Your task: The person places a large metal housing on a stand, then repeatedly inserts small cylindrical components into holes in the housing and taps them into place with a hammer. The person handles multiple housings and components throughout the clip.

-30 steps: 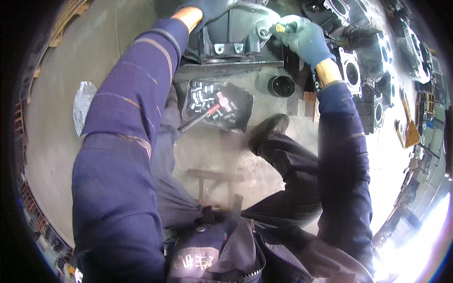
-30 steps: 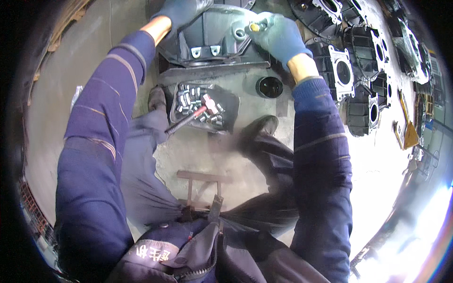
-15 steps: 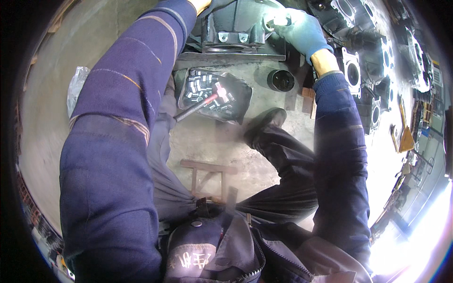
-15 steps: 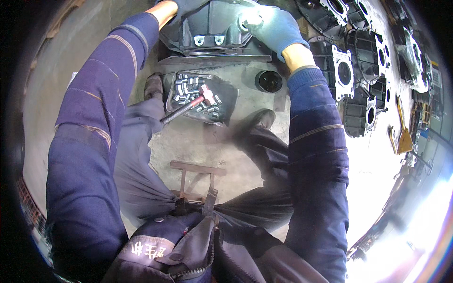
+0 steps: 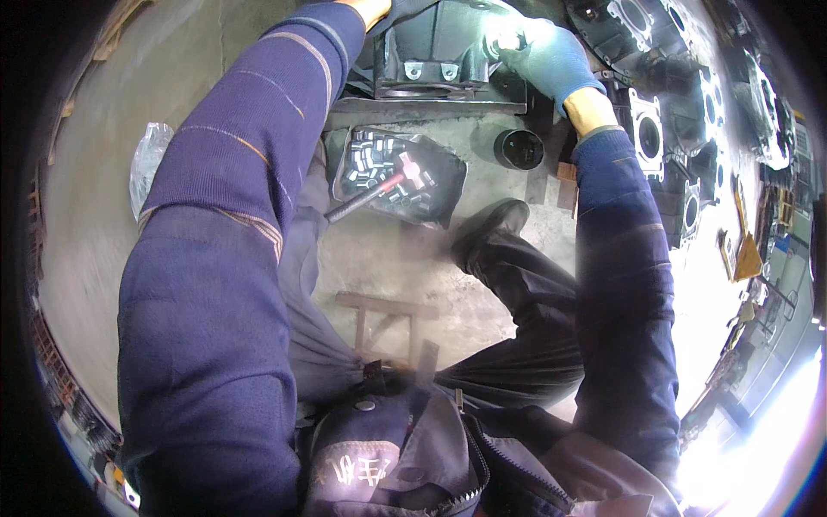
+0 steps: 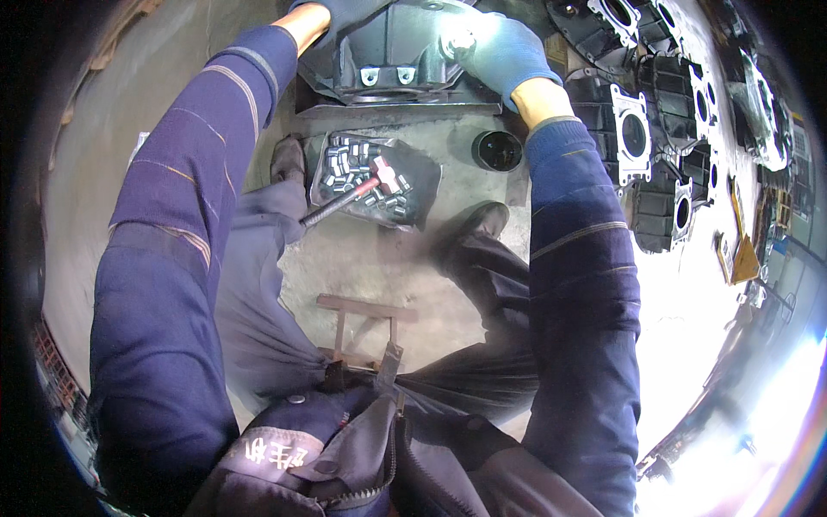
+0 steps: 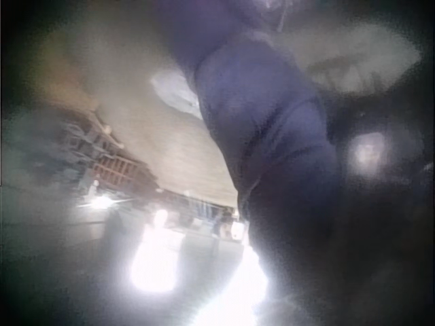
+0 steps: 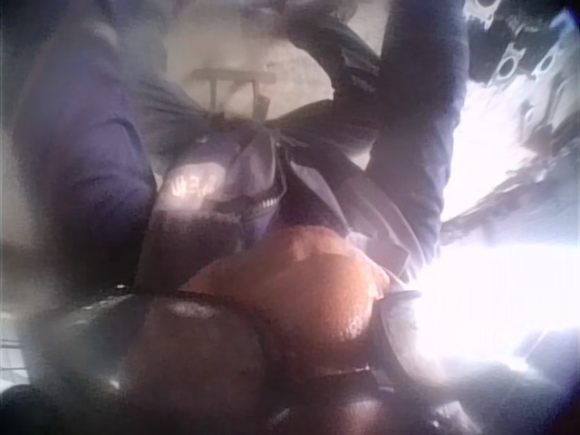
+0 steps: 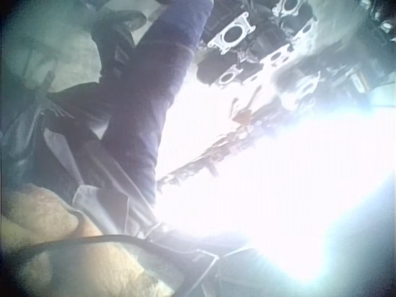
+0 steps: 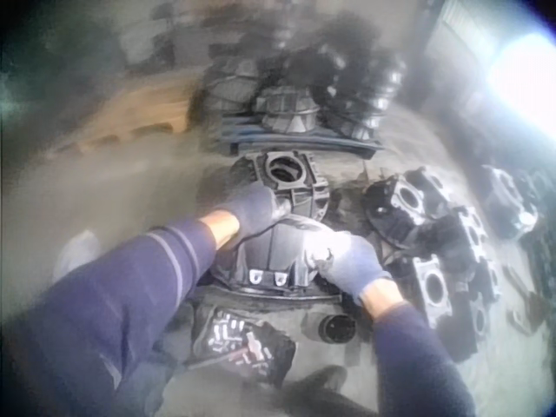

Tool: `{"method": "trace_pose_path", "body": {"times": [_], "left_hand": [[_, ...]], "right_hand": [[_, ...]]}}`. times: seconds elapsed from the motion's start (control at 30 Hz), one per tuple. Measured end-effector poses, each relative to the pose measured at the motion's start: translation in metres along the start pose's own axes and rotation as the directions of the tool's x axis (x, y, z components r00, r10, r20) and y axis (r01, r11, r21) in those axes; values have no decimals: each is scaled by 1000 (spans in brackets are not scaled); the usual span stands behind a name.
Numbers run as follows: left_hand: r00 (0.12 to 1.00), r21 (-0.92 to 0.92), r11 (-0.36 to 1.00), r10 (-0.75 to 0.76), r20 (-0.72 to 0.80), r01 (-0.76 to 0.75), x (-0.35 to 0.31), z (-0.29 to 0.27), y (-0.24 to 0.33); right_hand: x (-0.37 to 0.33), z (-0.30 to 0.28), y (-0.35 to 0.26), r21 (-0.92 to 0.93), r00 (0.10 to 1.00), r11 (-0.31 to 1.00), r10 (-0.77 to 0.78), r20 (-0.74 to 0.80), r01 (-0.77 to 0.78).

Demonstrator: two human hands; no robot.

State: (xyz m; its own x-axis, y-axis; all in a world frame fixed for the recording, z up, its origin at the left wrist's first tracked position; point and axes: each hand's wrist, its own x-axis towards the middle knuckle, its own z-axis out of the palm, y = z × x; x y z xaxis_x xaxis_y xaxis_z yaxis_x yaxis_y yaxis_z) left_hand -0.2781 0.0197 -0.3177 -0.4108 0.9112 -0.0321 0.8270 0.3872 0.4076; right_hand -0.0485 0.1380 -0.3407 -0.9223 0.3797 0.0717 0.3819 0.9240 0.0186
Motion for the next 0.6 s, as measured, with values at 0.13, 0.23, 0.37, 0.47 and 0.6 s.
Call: {"method": "trace_pose_path", "body": {"times": [0.13,0.23,0.37,0.47,0.6], "left_hand": [[999,-11,999,41,-35,-42,1,2,0],[998,20,998,58,-31,-58,2,2,-1],[998,15,999,50,-37,-49,1,0,-2],[999,-12,999,46,6,-46,-1,-2,-1],[997,17,997,71,-2,-71,0,-2,1]], "right_hand": [[1,-11,-7,-48,995,998,51,87,-47],[-1,-18,-12,-58,992,997,54,110,-48],[-1,-20,-14,-56,990,995,86,114,-80],[0,-18,-13,-32,991,996,82,102,-79],[0,-16,-9,-22,998,1000,19,68,-17]]}}
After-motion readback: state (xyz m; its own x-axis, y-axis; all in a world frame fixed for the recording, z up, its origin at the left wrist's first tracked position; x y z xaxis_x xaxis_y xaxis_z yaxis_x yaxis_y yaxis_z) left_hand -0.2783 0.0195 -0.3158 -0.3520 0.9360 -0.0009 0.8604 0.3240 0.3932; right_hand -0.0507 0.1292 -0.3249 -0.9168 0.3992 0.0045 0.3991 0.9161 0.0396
